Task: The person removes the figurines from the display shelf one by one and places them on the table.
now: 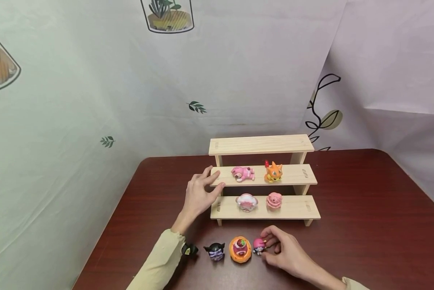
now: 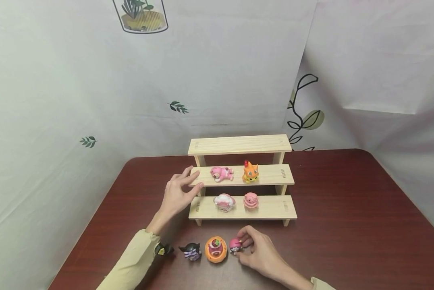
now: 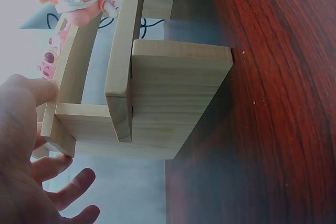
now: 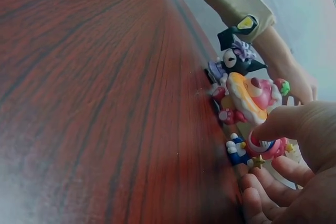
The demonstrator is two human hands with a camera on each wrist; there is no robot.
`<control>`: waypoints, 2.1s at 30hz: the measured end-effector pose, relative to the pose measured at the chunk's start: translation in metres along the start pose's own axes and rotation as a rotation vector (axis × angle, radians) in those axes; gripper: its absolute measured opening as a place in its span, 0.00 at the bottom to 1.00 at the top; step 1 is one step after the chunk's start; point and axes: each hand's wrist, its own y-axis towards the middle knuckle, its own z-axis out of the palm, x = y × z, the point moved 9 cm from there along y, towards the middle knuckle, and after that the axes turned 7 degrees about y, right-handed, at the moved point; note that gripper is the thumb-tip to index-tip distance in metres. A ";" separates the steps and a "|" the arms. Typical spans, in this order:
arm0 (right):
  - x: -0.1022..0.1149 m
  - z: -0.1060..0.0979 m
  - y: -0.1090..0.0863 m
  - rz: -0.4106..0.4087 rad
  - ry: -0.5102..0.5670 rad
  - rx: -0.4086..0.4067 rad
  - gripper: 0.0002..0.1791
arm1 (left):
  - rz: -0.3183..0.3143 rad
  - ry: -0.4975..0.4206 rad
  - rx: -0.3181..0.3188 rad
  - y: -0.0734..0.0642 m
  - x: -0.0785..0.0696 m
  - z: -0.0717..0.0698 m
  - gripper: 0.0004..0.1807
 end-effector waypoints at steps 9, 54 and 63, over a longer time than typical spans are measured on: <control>0.002 -0.008 -0.003 -0.023 -0.024 -0.051 0.21 | 0.003 0.001 -0.003 0.000 0.001 0.000 0.24; 0.053 -0.115 0.047 -0.160 -0.203 -0.384 0.20 | -0.003 0.013 0.003 0.000 0.001 0.000 0.24; 0.048 -0.121 0.060 -0.150 -0.186 -0.385 0.22 | -0.005 0.012 0.002 -0.001 0.001 0.000 0.24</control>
